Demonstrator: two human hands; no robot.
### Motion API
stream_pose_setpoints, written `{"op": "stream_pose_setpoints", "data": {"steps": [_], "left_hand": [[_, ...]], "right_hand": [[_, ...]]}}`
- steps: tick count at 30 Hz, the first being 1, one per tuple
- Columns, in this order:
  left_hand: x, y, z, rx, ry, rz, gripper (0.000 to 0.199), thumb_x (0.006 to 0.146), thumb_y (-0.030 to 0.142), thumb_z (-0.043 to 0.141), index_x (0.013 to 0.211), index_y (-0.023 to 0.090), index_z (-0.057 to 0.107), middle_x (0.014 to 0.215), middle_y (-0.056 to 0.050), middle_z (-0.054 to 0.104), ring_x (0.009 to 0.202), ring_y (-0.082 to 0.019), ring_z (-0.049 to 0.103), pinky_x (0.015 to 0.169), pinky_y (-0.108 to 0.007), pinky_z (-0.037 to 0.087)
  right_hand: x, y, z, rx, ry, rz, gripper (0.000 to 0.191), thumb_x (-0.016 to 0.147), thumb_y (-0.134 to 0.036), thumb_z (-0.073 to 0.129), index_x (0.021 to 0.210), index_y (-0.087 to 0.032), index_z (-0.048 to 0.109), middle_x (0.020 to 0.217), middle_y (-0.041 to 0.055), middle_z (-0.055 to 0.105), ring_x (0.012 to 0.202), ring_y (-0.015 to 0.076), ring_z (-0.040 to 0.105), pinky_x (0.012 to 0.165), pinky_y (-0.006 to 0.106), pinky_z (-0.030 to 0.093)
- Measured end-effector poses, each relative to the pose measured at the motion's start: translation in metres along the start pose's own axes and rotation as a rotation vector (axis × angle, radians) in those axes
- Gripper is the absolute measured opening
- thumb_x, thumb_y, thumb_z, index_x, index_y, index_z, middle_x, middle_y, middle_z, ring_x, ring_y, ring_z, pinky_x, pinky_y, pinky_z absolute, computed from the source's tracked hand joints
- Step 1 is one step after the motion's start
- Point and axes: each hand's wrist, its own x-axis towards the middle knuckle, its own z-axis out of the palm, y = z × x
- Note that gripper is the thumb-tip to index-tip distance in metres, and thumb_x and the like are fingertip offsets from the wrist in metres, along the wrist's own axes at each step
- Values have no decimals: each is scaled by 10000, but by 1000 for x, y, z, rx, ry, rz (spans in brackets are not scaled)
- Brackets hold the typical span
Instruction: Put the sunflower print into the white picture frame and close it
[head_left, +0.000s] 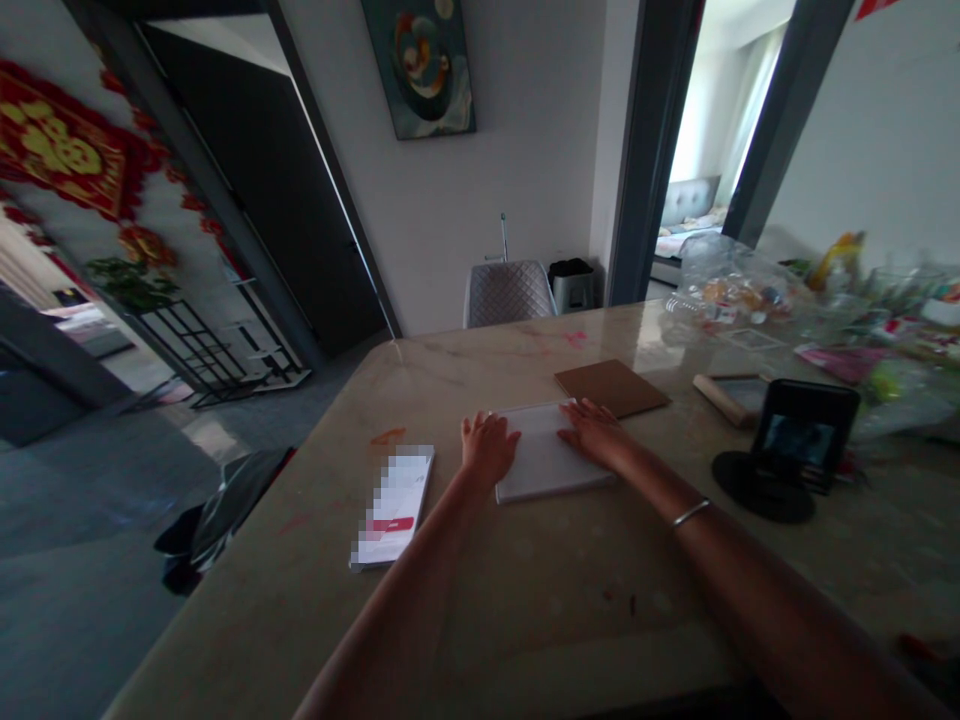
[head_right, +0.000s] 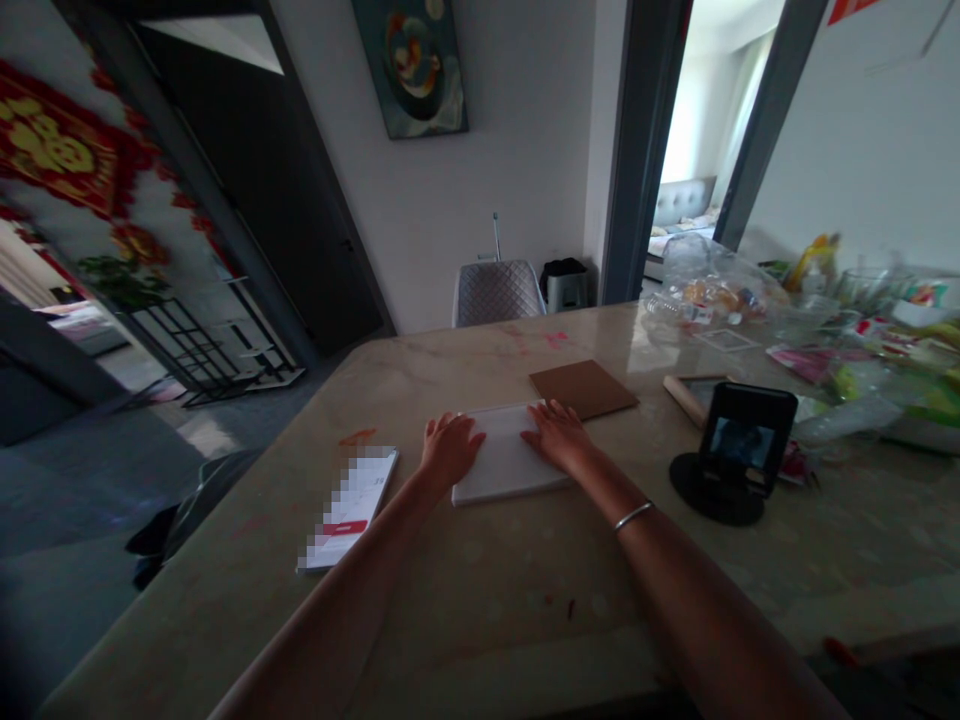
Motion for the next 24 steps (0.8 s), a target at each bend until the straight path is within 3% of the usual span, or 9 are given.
{"op": "stream_pose_setpoints", "data": {"steps": [5, 9, 13, 17, 21, 24], "left_hand": [[-1, 2, 0, 6, -12, 4, 385, 862, 397, 312, 1087, 185, 542, 1203, -82, 529, 1163, -259, 381, 973, -454, 257], [-5, -4, -8, -36, -108, 33, 487, 849, 451, 317, 1238, 182, 434, 1361, -97, 366, 1275, -261, 244, 1027, -442, 181], [-13, -17, -27, -138, -346, 67, 853, 675, 664, 456, 1354, 193, 246, 1446, -120, 169, 1317, -301, 121, 1038, -456, 142], [-18, -27, -41, -174, -493, 98, 1115, 507, 708, 569, 1387, 200, 109, 1457, -139, 81, 1323, -318, 60, 1036, -475, 129], [-20, -34, -41, -171, -546, 113, 1075, 509, 653, 612, 1377, 208, 160, 1451, -141, 111, 1320, -318, 85, 1033, -463, 151], [-20, -35, -40, -183, -561, 138, 994, 539, 622, 615, 1355, 206, 228, 1440, -148, 159, 1316, -305, 128, 1027, -439, 182]], "right_hand": [[3, 7, 3, 62, -17, -22, 574, 852, -477, 291, 1338, -175, 324, 1417, 81, 274, 1314, 256, 163, 1047, 442, 163], [0, 21, -3, 192, -31, -137, 626, 804, -526, 381, 1326, -182, 353, 1421, 88, 260, 1312, 255, 175, 1046, 408, 196], [-8, 28, -16, 248, -121, -238, 785, 669, -569, 556, 1329, -197, 349, 1430, 97, 233, 1320, 274, 133, 1049, 412, 182], [-17, 27, -27, 189, -244, -219, 964, 548, -488, 689, 1361, -177, 274, 1446, 126, 151, 1324, 299, 60, 1055, 421, 138], [-20, 29, -28, 174, -298, -228, 954, 561, -437, 692, 1366, -164, 259, 1441, 135, 170, 1320, 299, 101, 1050, 419, 154], [-19, 34, -22, 150, -243, -234, 913, 566, -436, 688, 1352, -182, 298, 1417, 128, 256, 1300, 300, 194, 1029, 416, 212]]}}
